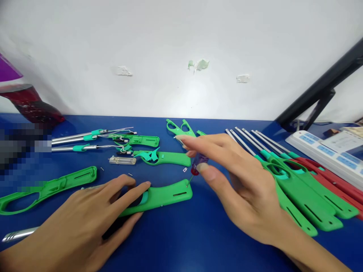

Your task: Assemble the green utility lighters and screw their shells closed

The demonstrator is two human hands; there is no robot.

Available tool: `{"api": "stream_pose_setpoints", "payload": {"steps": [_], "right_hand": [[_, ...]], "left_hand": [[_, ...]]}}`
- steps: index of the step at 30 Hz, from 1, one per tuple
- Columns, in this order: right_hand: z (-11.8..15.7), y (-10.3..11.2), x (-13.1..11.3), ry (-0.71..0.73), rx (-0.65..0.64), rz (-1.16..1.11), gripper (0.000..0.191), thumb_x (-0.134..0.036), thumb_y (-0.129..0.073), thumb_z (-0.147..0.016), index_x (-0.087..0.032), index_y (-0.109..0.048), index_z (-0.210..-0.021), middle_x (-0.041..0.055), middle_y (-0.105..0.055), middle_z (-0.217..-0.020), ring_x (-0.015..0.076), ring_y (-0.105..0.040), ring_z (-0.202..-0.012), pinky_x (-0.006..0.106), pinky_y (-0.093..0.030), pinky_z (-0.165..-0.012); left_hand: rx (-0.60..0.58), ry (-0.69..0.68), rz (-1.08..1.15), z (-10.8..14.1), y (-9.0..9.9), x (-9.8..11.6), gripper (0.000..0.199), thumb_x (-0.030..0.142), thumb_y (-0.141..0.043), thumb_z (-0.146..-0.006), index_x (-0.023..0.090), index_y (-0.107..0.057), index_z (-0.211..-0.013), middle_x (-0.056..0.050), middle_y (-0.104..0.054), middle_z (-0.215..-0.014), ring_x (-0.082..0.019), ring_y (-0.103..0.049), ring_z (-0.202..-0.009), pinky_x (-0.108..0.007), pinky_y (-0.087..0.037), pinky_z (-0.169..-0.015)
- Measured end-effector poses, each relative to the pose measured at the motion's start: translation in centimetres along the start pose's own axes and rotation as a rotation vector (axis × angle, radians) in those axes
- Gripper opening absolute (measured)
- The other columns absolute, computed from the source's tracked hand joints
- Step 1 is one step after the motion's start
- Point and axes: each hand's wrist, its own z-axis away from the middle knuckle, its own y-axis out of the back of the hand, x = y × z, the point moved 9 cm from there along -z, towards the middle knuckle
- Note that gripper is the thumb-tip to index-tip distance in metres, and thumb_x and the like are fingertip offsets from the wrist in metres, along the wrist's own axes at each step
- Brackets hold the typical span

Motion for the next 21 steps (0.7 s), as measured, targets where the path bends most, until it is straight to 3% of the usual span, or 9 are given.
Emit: {"api": "stream_pose_setpoints", "payload": {"steps": [2, 6, 8, 12, 14, 18, 21], "right_hand": [[0.07, 0.06, 0.14, -0.035, 0.008, -0.019, 0.064, -0.007, -0.062, -0.108, -0.044, -0.061, -0.161, -0.0041, -0.078, -0.126, 0.0167, -0.075, -0.105, 0.033, -0.065, -0.080], [-0.12, 0.67, -0.25, 0.007, 0.073, -0.007, 0.056, -0.012, -0.081, -0.099, -0.045, -0.074, -0.144, -0.0069, -0.077, -0.102, 0.0165, -0.071, -0.087, 0.033, -0.063, -0.075], [-0.15, 0.50, -0.42, 0.023, 0.044, 0.029, 0.056, -0.019, -0.085, -0.098, -0.047, -0.073, -0.145, -0.0070, -0.077, -0.107, 0.0172, -0.070, -0.089, 0.034, -0.063, -0.077], [0.08, -0.27, 0.02, -0.047, -0.047, 0.045, 0.064, -0.016, -0.063, -0.110, -0.050, -0.055, -0.164, -0.0060, -0.077, -0.134, 0.0180, -0.075, -0.108, 0.033, -0.066, -0.085], [0.02, -0.09, 0.16, -0.061, -0.017, 0.004, 0.066, -0.010, -0.062, -0.109, -0.047, -0.058, -0.163, -0.0052, -0.079, -0.126, 0.0172, -0.077, -0.103, 0.032, -0.066, -0.085], [-0.32, 0.58, 0.22, -0.026, 0.058, -0.006, 0.055, -0.012, -0.079, -0.100, -0.045, -0.074, -0.144, -0.0053, -0.076, -0.100, 0.0164, -0.073, -0.088, 0.031, -0.065, -0.079], [-0.12, 0.47, 0.51, -0.050, 0.027, 0.011, 0.054, -0.019, -0.073, -0.105, -0.046, -0.069, -0.152, -0.0030, -0.079, -0.113, 0.0183, -0.075, -0.098, 0.033, -0.067, -0.082]], "left_hand": [[-0.007, 0.002, 0.002, -0.10, -0.08, -0.07, 0.041, 0.024, -0.036, -0.117, 0.015, -0.054, -0.152, -0.017, -0.074, -0.123, -0.033, -0.084, -0.092, -0.046, -0.067, -0.057], [-0.003, 0.012, 0.005, -0.14, -0.07, -0.31, 0.040, 0.024, -0.036, -0.116, 0.017, -0.054, -0.151, -0.017, -0.074, -0.124, -0.033, -0.084, -0.094, -0.045, -0.066, -0.056], [-0.003, 0.011, 0.002, -0.09, -0.07, -0.32, 0.040, 0.024, -0.036, -0.117, 0.016, -0.054, -0.151, -0.016, -0.074, -0.124, -0.033, -0.084, -0.093, -0.045, -0.066, -0.056], [0.005, 0.013, -0.008, -0.04, -0.01, -0.23, 0.040, 0.025, -0.036, -0.117, 0.016, -0.055, -0.151, -0.016, -0.074, -0.124, -0.032, -0.084, -0.091, -0.044, -0.066, -0.057], [-0.006, 0.008, -0.009, -0.05, -0.10, -0.15, 0.041, 0.025, -0.037, -0.116, 0.016, -0.057, -0.151, -0.016, -0.074, -0.123, -0.031, -0.084, -0.091, -0.043, -0.065, -0.058], [-0.022, 0.007, -0.009, -0.08, -0.13, -0.16, 0.042, 0.023, -0.037, -0.115, 0.015, -0.057, -0.152, -0.017, -0.074, -0.125, -0.032, -0.084, -0.092, -0.044, -0.066, -0.058], [-0.020, 0.010, 0.001, -0.15, 0.01, -0.22, 0.042, 0.024, -0.036, -0.116, 0.016, -0.059, -0.150, -0.017, -0.075, -0.123, -0.032, -0.084, -0.091, -0.044, -0.066, -0.057]]}}
